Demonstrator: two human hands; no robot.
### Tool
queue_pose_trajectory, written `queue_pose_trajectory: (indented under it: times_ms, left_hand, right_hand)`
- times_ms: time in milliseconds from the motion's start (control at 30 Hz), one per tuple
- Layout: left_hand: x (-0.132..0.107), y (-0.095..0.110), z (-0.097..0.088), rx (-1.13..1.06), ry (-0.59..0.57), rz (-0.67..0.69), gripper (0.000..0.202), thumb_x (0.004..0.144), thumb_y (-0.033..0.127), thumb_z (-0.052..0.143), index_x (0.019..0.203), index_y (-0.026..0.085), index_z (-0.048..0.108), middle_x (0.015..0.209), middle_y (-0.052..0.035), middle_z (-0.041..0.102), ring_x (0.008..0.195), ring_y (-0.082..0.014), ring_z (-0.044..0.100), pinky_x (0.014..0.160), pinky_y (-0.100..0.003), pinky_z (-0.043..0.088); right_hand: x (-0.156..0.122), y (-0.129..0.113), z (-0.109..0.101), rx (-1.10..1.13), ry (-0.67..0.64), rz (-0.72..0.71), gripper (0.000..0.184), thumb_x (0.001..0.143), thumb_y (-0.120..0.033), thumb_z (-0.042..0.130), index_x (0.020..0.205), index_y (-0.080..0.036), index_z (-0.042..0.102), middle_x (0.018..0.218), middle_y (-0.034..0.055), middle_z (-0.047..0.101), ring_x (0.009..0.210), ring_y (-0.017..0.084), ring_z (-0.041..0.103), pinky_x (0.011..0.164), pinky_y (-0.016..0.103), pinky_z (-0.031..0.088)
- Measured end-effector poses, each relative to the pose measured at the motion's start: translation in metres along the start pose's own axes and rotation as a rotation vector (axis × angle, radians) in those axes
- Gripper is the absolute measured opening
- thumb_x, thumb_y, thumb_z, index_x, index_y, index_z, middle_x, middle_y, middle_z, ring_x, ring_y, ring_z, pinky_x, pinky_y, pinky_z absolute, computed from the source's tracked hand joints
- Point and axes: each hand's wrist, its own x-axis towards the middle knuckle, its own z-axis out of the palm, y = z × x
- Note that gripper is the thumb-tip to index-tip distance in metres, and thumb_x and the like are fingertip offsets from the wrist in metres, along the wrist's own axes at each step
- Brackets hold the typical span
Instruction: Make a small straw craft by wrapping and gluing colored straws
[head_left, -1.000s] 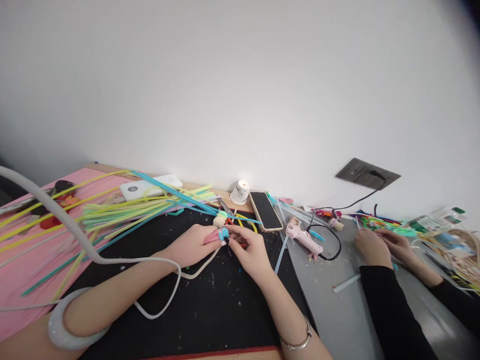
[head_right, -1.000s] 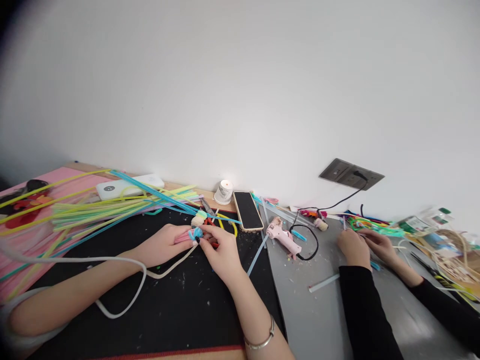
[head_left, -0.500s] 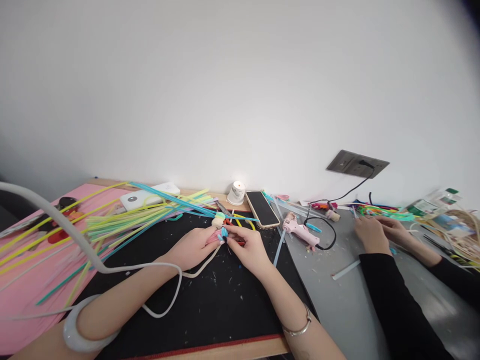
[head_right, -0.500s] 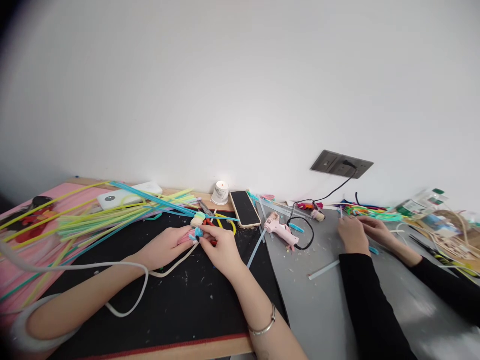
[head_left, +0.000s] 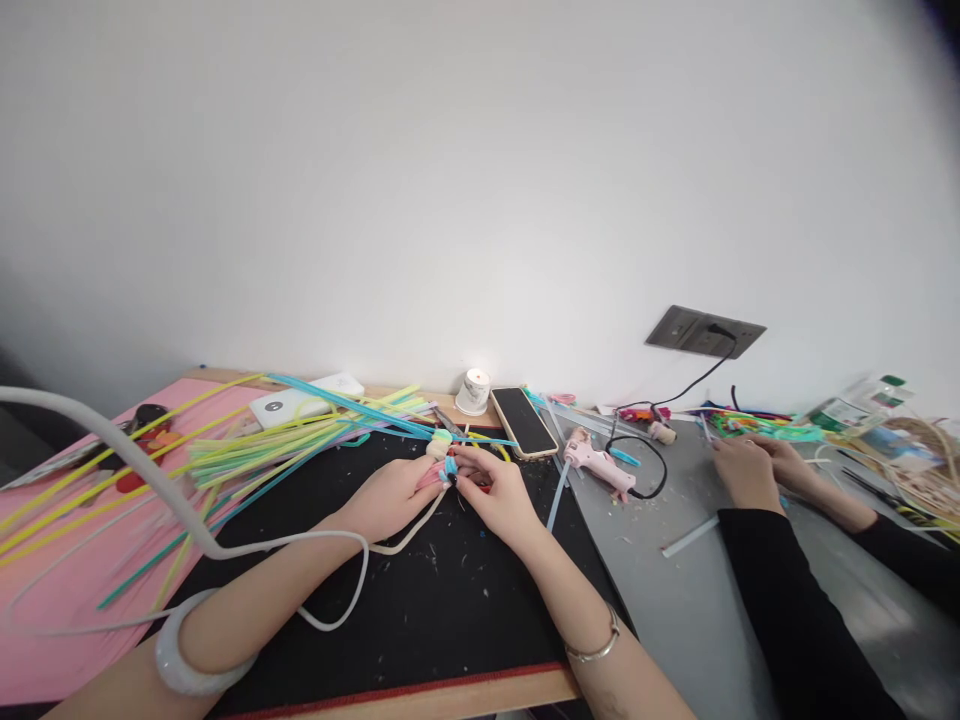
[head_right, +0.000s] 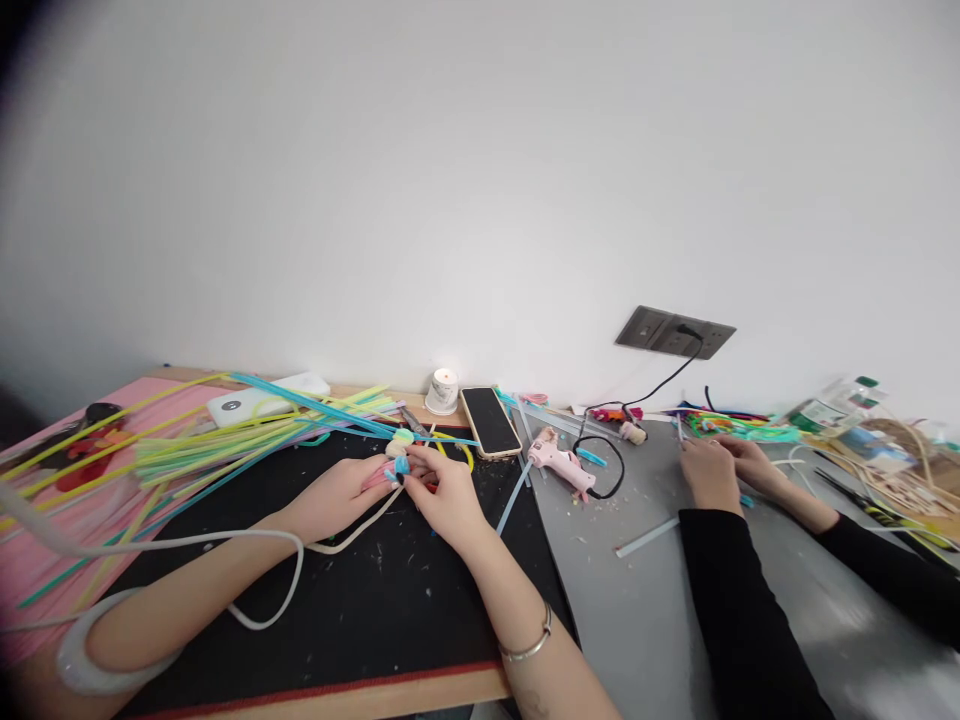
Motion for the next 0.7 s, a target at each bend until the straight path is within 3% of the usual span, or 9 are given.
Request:
queue_pose_trajectory:
  times_ms: [167, 367, 500, 700]
  left_hand:
    - [-0.001, -0.002, 0.002, 0.005, 0.012, 0.017, 0.029, 0.090, 0.042, 0.036, 0.076, 0.020, 0.050, 0.074, -0.0046, 0.064, 0.065, -0.0199, 0.058, 0.059, -0.026, 0.038]
    - [-0.001, -0.001, 0.002, 0.033, -0.009, 0.030, 0.031, 0.091, 0.043, 0.035, 0.077, 0.020, 0.050, 0.075, -0.0051, 0.064, 0.065, -0.0197, 0.060, 0.061, -0.027, 0.039]
    - [-0.002, 0.002, 0.002, 0.119, -0.027, 0.031, 0.025, 0.090, 0.036, 0.037, 0.076, 0.020, 0.050, 0.074, -0.0044, 0.064, 0.065, -0.0200, 0.060, 0.058, -0.027, 0.037]
    - [-0.002, 0.005, 0.001, 0.132, -0.025, 0.015, 0.025, 0.090, 0.032, 0.035, 0.076, 0.020, 0.051, 0.072, -0.0038, 0.064, 0.065, -0.0197, 0.061, 0.056, -0.027, 0.035]
  right_hand:
    - [-0.001, -0.004, -0.002, -0.052, -0.017, -0.053, 0.036, 0.080, -0.014, 0.055, 0.115, -0.018, 0.063, 0.098, 0.0076, 0.070, 0.081, 0.017, 0.067, 0.071, 0.030, 0.056]
    - [-0.001, -0.010, -0.006, -0.100, 0.030, -0.220, 0.026, 0.084, -0.018, 0.057, 0.107, -0.023, 0.067, 0.115, 0.0093, 0.063, 0.103, 0.020, 0.060, 0.077, 0.030, 0.053]
    - [-0.001, -0.013, -0.004, -0.147, 0.014, -0.277, 0.020, 0.079, -0.015, 0.065, 0.095, -0.024, 0.070, 0.110, 0.0071, 0.064, 0.106, 0.021, 0.058, 0.094, 0.037, 0.045]
    - [-0.001, -0.017, -0.002, -0.194, 0.009, -0.268, 0.014, 0.079, -0.012, 0.063, 0.078, -0.024, 0.070, 0.102, 0.0054, 0.065, 0.101, 0.021, 0.059, 0.091, 0.039, 0.045]
